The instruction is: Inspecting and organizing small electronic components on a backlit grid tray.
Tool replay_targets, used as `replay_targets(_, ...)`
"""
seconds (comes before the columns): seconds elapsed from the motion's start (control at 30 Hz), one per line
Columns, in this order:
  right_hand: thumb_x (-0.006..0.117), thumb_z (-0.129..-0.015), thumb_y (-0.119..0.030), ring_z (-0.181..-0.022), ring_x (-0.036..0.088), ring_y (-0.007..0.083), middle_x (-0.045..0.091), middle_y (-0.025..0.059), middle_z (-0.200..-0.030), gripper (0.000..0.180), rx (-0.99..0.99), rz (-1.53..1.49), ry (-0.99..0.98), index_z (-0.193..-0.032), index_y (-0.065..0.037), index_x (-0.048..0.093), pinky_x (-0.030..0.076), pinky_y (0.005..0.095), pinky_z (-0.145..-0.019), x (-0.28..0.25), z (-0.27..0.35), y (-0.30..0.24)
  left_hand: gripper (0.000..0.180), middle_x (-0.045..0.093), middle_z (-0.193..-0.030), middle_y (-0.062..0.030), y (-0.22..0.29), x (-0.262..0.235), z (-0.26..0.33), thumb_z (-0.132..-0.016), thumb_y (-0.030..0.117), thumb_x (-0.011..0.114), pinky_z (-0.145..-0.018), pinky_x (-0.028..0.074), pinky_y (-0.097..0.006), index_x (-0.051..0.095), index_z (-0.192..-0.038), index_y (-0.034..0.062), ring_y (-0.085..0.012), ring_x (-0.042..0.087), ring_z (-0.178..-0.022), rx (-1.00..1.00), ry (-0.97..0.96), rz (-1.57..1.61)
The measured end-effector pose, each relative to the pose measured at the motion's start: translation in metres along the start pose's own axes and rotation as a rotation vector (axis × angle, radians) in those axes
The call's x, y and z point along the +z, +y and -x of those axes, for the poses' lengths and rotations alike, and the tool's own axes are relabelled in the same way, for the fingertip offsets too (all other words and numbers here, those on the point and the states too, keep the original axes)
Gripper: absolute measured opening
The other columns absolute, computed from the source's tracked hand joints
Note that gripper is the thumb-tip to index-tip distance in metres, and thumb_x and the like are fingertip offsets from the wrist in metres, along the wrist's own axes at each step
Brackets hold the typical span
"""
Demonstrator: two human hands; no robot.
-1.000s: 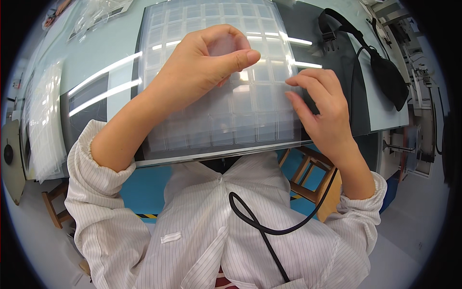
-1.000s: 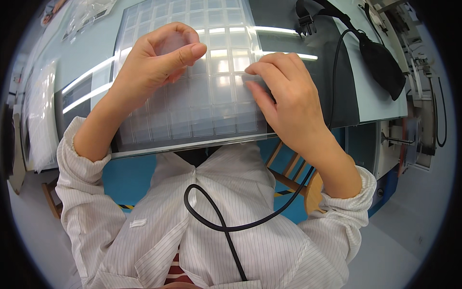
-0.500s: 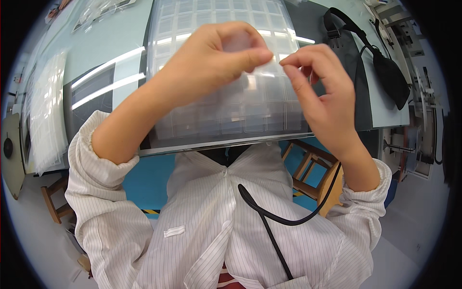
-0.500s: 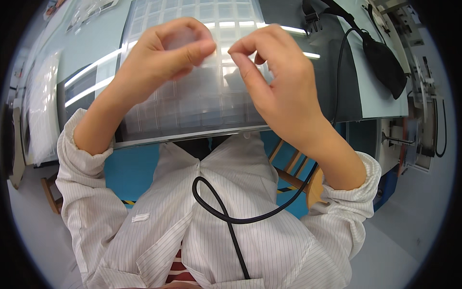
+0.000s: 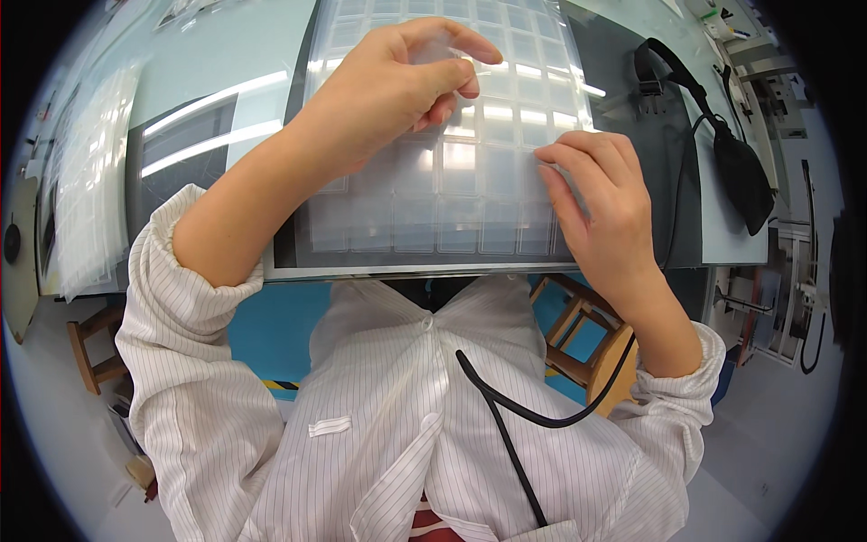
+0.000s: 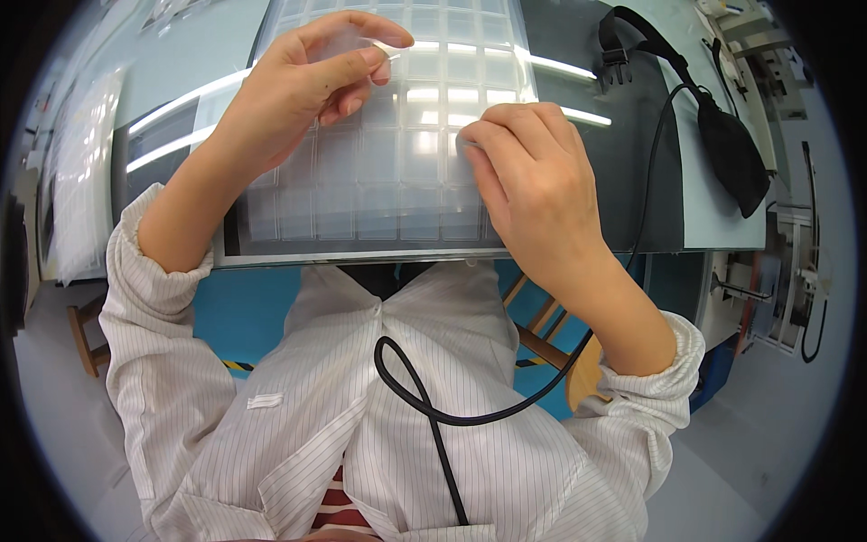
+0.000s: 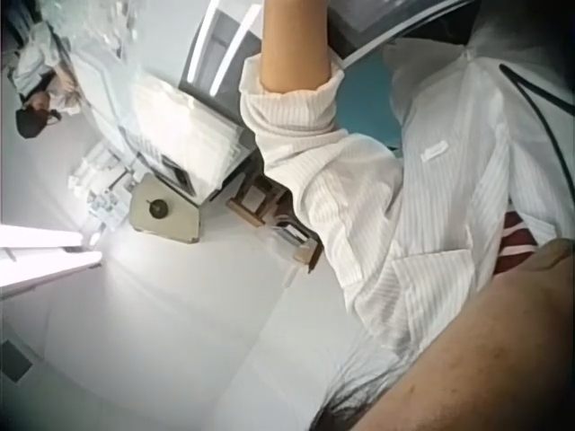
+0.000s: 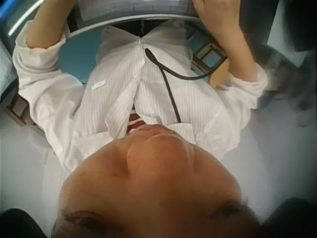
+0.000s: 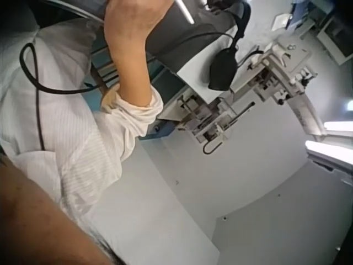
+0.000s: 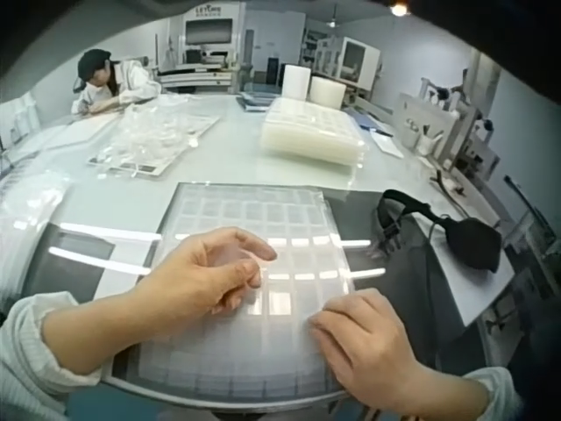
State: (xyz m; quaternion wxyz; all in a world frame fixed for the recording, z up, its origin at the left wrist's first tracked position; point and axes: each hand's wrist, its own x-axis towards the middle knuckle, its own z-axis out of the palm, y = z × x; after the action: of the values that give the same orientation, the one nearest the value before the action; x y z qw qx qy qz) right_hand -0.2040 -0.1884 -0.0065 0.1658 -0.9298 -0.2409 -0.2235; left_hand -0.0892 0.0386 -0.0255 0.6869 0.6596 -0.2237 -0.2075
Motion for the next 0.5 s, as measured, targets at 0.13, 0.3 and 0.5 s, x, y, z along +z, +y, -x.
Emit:
replay_targets(0.13,0.077,-0.078,0.004,-0.098,0.062,0.0293,0.066,0.0108,-0.104,0.022,-0.021,-0.043,-0.025,-0.098,-0.001,0.070,0.051,0.0371,-0.085,0.000,0.000,0.000,0.020,0.061,-0.085,-0.0018,0.005,-0.001,0.003,-0.104,0.023,0.063,-0.053,0.040,-0.021,0.062,-0.109,0.0038,-0.0068,0.051,-0.061,0.240,-0.149,0.116)
replay_targets(0.3,0.076,-0.079,0.003,-0.098,0.061,0.0296,0.066,0.0107,-0.102,0.020,0.008,0.003,-0.023,-0.097,-0.001,0.069,0.050,0.0386,-0.086,-0.002,-0.006,-0.001,0.023,0.060,-0.086,-0.0014,0.023,0.003,0.004,-0.102,0.026,0.067,-0.052,0.038,-0.021,0.060,-0.108,0.0048,-0.0062,0.052,-0.065,-0.297,-0.010,0.068)
replay_targets(0.5,0.070,-0.088,0.001,-0.090,0.056,0.0180,0.062,0.0058,-0.098,0.012,0.033,-0.255,-0.116,-0.100,-0.001,0.066,0.044,0.0291,-0.077,-0.025,-0.027,-0.007,0.048,0.062,-0.081,-0.0026,0.018,0.013,0.012,-0.088,0.043,0.080,-0.059,0.042,-0.023,0.066,-0.111,0.0040,-0.0085,0.056,-0.069,-0.038,-0.051,-0.090)
